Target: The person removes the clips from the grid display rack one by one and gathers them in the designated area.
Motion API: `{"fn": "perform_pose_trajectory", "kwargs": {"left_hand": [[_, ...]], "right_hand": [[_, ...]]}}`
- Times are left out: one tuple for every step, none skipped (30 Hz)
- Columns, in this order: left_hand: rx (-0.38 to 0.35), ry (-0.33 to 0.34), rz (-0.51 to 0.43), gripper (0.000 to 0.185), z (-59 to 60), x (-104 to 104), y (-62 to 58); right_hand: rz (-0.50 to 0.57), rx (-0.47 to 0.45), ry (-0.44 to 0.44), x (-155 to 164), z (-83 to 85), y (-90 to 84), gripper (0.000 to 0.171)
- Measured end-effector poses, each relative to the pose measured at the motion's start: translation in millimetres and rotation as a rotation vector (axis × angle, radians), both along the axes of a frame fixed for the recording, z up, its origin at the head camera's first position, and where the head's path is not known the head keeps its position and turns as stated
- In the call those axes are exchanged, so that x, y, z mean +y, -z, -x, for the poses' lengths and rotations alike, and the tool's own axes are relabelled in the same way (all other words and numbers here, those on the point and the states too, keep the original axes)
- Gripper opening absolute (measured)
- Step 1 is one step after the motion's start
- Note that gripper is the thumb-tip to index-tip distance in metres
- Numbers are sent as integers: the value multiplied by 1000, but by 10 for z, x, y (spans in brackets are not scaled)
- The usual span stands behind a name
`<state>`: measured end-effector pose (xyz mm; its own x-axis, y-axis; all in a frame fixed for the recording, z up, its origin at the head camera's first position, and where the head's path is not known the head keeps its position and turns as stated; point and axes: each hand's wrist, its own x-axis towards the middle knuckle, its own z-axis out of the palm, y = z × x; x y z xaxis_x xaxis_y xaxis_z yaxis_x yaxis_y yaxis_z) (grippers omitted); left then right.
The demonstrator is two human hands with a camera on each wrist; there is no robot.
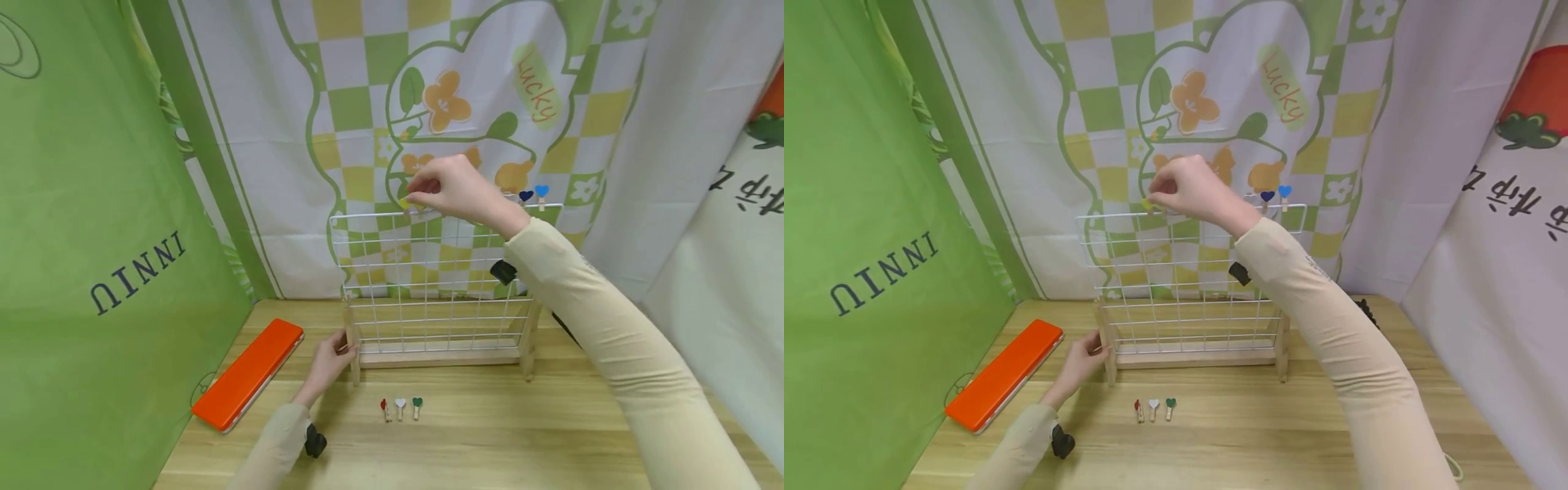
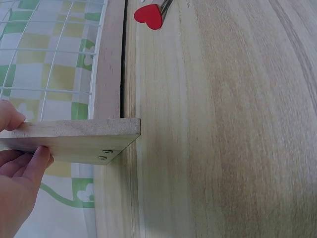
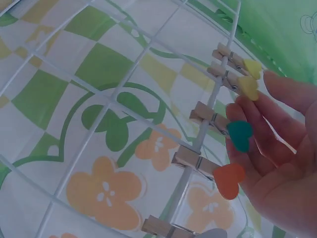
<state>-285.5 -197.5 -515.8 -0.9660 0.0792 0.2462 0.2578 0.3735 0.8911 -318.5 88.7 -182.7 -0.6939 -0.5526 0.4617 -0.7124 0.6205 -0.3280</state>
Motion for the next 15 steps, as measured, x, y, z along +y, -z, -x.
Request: {"fn": "perform_pose_trajectory", "kwargs": {"left_hand": [[-1,1,-2,48,1,-2,6],[-3,2,-6,48,3,-2,9],[-7,2,-12,48,2,-2,10],[-6,5,-16,49,4,-2,12],[-8,5,-18,49,4,-2,12],[-6,5,-17,49,5,-2,11],[-12,1,-18,49,6,-1,9],[-13,-1,-18,48,6,1,6],[-15,-1,-18,48,5,2,2],[-16,-2,-15,49,5,4,1],[-18,-7,-12,49,4,6,-2],[-16,-7,-7,50,3,8,-4],[-15,-8,-5,50,1,9,-5],[-13,-9,-3,51,-1,9,-5],[-12,-8,-2,52,-4,8,-6]], "right_hand": [[-7,-8,3,-9,13,5,16],[-13,-9,2,-19,23,9,15],[-19,-1,-1,-29,35,16,15],[-23,9,-3,-39,45,21,15],[-24,21,-6,-48,53,26,14],[-27,35,-10,-58,60,31,14],[-27,48,-15,-66,64,36,13],[-27,62,-20,-75,64,38,13],[-23,72,-22,-81,63,41,12],[-19,81,-24,-88,59,44,12],[-18,93,-24,-94,58,47,12],[-15,102,-24,-101,53,50,12],[-10,113,-23,-107,49,52,11],[-4,122,-23,-114,45,55,11],[3,131,-23,-121,46,63,11]]}}
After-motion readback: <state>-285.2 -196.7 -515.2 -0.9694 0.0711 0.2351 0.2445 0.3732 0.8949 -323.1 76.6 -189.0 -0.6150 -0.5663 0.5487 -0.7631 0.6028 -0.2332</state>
